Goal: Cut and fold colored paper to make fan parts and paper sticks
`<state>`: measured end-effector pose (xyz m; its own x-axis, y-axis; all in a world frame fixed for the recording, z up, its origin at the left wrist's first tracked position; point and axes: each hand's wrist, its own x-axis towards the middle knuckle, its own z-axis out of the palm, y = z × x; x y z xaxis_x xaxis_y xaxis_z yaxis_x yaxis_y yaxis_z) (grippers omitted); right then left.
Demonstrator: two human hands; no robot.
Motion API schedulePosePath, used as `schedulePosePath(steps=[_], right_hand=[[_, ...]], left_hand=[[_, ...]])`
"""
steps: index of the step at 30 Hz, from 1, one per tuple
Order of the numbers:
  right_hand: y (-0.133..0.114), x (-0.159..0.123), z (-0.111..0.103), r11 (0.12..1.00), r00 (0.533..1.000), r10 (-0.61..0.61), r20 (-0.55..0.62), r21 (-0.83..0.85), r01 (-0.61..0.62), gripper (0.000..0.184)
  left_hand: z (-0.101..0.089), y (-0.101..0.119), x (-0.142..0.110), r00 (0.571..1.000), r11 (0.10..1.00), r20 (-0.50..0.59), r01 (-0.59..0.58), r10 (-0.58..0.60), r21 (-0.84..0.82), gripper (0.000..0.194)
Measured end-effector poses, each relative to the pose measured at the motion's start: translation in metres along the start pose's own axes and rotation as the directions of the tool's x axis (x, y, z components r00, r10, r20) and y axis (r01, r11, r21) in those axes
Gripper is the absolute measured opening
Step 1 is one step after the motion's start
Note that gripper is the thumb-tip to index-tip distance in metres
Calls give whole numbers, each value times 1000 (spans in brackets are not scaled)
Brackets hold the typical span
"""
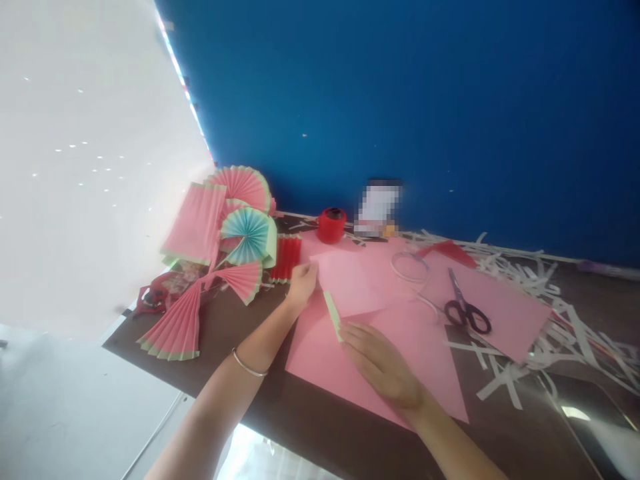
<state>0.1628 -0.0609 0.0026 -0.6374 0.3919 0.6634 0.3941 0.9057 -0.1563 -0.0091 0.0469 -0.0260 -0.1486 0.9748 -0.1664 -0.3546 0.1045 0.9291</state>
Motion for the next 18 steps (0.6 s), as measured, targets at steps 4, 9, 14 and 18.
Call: schedulePosePath(steps=[4, 9, 14, 18], right_hand=[[-4, 7, -5, 999, 998, -44, -43, -31, 42, 32], [-8, 11, -7, 997, 996, -67, -64, -34, 65, 32], [-10, 12, -9, 996, 996, -72, -52, -59, 69, 31], [-11, 13, -11, 995, 996, -74, -48, -69, 71, 31]], left_hand=[[0, 3, 0, 999, 999, 0, -32, 32, 12, 41], [-1, 2, 3, 1000, 1000, -2, -29, 29, -5, 40], [-3, -1, 6, 999, 999, -47, 10, -11, -36, 37], [-4, -1, 8, 999, 999, -47, 13, -15, -42, 35]])
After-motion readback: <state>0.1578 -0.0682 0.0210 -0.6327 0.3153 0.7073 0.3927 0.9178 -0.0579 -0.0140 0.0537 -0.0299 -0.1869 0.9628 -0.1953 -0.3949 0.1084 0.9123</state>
